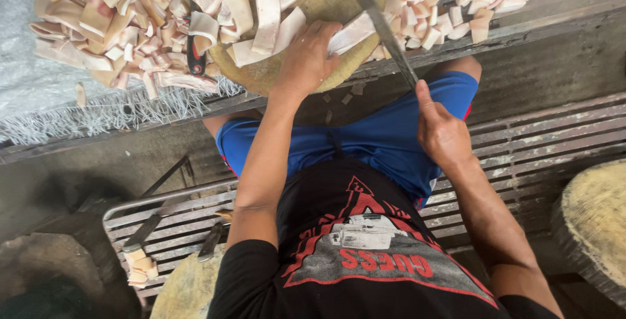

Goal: The person sits on a bench and uses a large knife to slice strips of pork belly into small cubes on a round wooden cutting board. The person repeatedly picks up strips, cuts them, and moves the finished pieces to the side.

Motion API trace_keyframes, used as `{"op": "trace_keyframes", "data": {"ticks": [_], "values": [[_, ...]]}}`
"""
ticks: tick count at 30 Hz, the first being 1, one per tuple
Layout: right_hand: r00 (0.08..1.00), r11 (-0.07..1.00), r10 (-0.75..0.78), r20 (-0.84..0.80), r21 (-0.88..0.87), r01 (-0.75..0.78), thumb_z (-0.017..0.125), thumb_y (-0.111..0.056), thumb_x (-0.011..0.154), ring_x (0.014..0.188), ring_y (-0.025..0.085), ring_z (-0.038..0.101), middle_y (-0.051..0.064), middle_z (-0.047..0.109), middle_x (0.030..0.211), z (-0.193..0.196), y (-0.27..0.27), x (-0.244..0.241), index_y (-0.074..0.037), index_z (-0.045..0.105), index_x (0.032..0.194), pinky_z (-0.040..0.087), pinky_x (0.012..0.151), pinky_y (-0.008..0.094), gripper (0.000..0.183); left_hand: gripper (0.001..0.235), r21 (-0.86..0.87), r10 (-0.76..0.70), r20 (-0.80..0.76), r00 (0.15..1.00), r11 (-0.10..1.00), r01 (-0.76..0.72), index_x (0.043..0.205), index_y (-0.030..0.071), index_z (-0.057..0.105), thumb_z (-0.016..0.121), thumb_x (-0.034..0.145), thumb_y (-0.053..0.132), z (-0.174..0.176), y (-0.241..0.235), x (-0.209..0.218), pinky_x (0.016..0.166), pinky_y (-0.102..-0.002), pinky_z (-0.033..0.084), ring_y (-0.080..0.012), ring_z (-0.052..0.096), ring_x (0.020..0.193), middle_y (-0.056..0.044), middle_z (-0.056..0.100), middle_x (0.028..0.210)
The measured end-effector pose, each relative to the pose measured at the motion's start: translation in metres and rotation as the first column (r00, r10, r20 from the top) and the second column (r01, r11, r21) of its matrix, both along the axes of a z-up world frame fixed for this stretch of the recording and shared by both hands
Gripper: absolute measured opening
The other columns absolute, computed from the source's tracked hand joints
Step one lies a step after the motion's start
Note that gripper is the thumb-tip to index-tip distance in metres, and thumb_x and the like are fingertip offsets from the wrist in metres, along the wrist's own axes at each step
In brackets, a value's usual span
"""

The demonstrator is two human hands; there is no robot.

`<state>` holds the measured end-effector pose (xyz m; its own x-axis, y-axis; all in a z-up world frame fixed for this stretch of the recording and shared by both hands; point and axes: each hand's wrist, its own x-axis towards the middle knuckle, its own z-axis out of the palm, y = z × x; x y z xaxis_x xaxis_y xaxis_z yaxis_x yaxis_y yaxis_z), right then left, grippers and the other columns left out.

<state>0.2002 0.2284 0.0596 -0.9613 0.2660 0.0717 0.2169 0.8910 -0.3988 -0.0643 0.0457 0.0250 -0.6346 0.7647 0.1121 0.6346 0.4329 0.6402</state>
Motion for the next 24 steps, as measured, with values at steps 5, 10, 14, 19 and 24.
{"op": "trace_keyframes", "data": {"ticks": [5, 10, 14, 19, 24], "values": [[0.977, 0.998, -0.053, -0.208, -0.048, 0.044, 0.063, 0.003, 0.103, 0.077, 0.040, 0.070, 0.026, 0.069, 0.096, 0.018, 0.001, 0.017, -0.002, 0.047, 0.155, 0.056, 0.068, 0.046, 0.054, 0.048, 0.060, -0.017, 0.000, 1.000, 0.998, 0.017, 0.130, 0.009, 0.061, 0.075, 0.084, 0.013, 0.004, -0.002, -0.001, 0.099, -0.047, 0.050, -0.0369, 0.060, 0.117, -0.013, 0.066, 0.125], [0.920, 0.994, -0.046, -0.390, -0.107, 0.004, 0.057, 0.009, 0.108, 0.073, 0.035, 0.069, 0.022, 0.068, 0.090, 0.015, -0.004, 0.012, 0.003, 0.041, 0.157, 0.057, 0.066, 0.044, 0.052, 0.059, 0.043, -0.042, -0.030, 0.999, 0.998, 0.044, 0.129, 0.001, 0.059, 0.076, 0.075, 0.013, 0.009, -0.023, 0.002, 0.096, -0.050, 0.048, -0.0417, 0.057, 0.114, -0.020, 0.063, 0.123], [0.994, 0.998, 0.018, -0.105, -0.052, -0.024, 0.066, 0.007, 0.095, 0.059, 0.037, 0.063, 0.021, 0.066, 0.077, 0.007, -0.014, 0.000, 0.003, 0.049, 0.151, 0.051, 0.055, 0.046, 0.059, 0.047, -0.074, 0.010, -0.045, 0.999, 0.997, -0.014, 0.130, 0.004, 0.061, 0.069, 0.083, 0.007, 0.009, -0.043, 0.010, 0.100, -0.049, 0.050, -0.0406, 0.061, 0.114, -0.018, 0.065, 0.122], [0.974, 0.997, -0.061, -0.220, -0.057, 0.050, 0.065, 0.004, 0.102, 0.063, 0.035, 0.065, 0.022, 0.065, 0.082, 0.020, -0.013, 0.011, -0.007, 0.048, 0.155, 0.052, 0.059, 0.044, 0.056, 0.043, -0.059, 0.022, -0.033, 0.999, 0.998, -0.024, 0.126, 0.003, 0.060, 0.070, 0.085, 0.010, 0.011, -0.044, 0.012, 0.091, -0.050, 0.053, -0.0415, 0.064, 0.111, -0.021, 0.065, 0.117], [0.928, 0.973, -0.138, -0.345, -0.224, 0.061, 0.061, 0.000, 0.104, 0.052, 0.030, 0.059, 0.014, 0.060, 0.068, 0.018, -0.022, 0.008, 0.001, 0.045, 0.155, 0.048, 0.052, 0.042, 0.054, 0.051, -0.002, 0.041, 0.017, 0.999, 0.999, -0.041, 0.134, -0.001, 0.054, 0.070, 0.086, 0.009, 0.012, -0.035, 0.011, 0.089, -0.049, 0.053, -0.0422, 0.064, 0.109, -0.023, 0.065, 0.116]]}}
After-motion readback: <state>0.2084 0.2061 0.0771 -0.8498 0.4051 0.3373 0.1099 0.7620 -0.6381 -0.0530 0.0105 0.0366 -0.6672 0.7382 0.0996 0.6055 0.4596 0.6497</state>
